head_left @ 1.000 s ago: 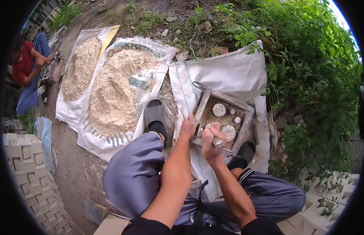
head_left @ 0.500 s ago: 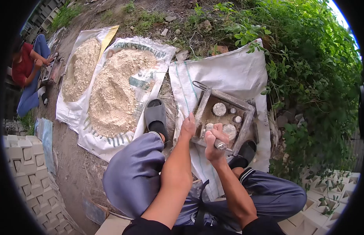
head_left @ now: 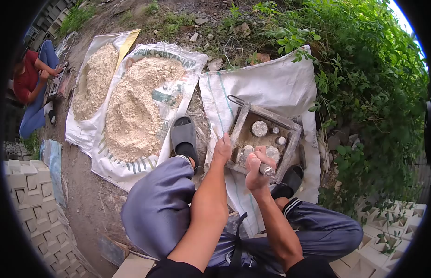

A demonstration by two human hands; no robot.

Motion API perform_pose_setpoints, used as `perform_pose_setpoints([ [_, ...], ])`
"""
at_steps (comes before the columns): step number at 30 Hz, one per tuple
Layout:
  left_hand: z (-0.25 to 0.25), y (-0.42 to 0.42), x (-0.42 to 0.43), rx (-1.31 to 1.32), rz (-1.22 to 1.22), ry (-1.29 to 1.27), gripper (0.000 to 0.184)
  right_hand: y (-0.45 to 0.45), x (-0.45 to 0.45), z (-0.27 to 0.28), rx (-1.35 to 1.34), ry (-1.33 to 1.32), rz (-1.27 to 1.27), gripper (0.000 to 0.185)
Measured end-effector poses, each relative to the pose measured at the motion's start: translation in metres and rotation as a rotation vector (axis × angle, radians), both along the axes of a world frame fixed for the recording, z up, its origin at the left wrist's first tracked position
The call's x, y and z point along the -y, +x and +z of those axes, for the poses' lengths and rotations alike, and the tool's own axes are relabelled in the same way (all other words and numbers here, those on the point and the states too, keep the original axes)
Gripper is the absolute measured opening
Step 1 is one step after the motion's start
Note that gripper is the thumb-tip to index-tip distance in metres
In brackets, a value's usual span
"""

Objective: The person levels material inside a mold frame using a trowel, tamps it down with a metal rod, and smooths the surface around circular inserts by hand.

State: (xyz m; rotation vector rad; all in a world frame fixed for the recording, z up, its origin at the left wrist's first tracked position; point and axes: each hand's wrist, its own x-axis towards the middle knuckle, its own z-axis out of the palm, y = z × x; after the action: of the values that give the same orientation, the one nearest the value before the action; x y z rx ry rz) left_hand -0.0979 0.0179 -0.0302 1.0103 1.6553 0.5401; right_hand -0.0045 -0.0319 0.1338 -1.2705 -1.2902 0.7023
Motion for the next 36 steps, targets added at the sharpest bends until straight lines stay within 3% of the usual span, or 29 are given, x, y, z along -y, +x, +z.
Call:
perform_pose_setpoints([
  [5,0.003,-0.002,0.002,-0.021,0.002,-0.013,0.071,-0.001,0.004,0.007,0.079,-0.012,0.044,0.021],
  [8,0.001,-0.001,0.002,-0.043,-0.004,-0.004,0.071,-0.005,0.001,0.009,-0.118,-0.016,-0.041,0.022],
  [11,0.001,-0.002,0.001,-0.012,-0.007,-0.040,0.070,-0.003,-0.004,0.001,0.055,0.123,0.070,0.019],
  [15,0.001,-0.003,0.001,-0.017,-0.023,-0.023,0.064,-0.010,0.001,-0.007,-0.039,0.016,-0.008,0.016],
  [16,-0.002,-0.004,0.008,-0.018,-0.034,-0.033,0.064,-0.005,-0.005,-0.001,0.138,0.146,0.098,0.017],
  [17,-0.009,-0.002,0.005,-0.035,-0.032,0.006,0.067,-0.004,-0.006,-0.003,0.144,0.152,0.088,0.017],
  [19,-0.023,0.000,0.002,-0.045,-0.015,0.045,0.069,-0.006,-0.008,-0.009,-0.122,-0.033,-0.069,0.029],
  [20,-0.031,-0.001,0.001,-0.085,-0.037,0.073,0.069,-0.005,-0.016,-0.010,0.157,0.099,-0.001,0.032],
  [22,-0.019,0.000,0.004,-0.117,-0.090,0.103,0.069,-0.004,-0.020,0.001,0.030,-0.011,0.009,0.032],
  [24,-0.002,0.001,0.001,-0.032,0.028,0.019,0.069,0.009,-0.023,0.022,-0.169,-0.127,0.018,0.027],
  [25,-0.004,-0.001,0.001,-0.027,0.032,0.019,0.069,0.012,-0.025,0.053,-0.403,-0.300,-0.048,0.032],
  [28,-0.015,-0.001,0.003,-0.053,0.000,0.058,0.071,0.045,-0.033,0.110,-0.421,-0.248,0.046,0.034],
  [30,-0.014,-0.001,-0.001,-0.046,-0.021,0.096,0.072,0.065,-0.034,0.141,-0.219,-0.248,0.281,0.034],
  [32,-0.026,-0.002,0.002,-0.117,-0.083,0.165,0.073,0.075,-0.029,0.162,-0.147,-0.230,0.336,0.034],
  [34,-0.020,-0.001,0.000,-0.189,-0.110,0.142,0.072,0.083,-0.024,0.166,-0.067,-0.156,0.413,0.038],
  [36,-0.036,-0.004,-0.004,-0.289,-0.154,0.137,0.064,0.089,-0.016,0.156,-0.157,-0.215,0.354,0.042],
])
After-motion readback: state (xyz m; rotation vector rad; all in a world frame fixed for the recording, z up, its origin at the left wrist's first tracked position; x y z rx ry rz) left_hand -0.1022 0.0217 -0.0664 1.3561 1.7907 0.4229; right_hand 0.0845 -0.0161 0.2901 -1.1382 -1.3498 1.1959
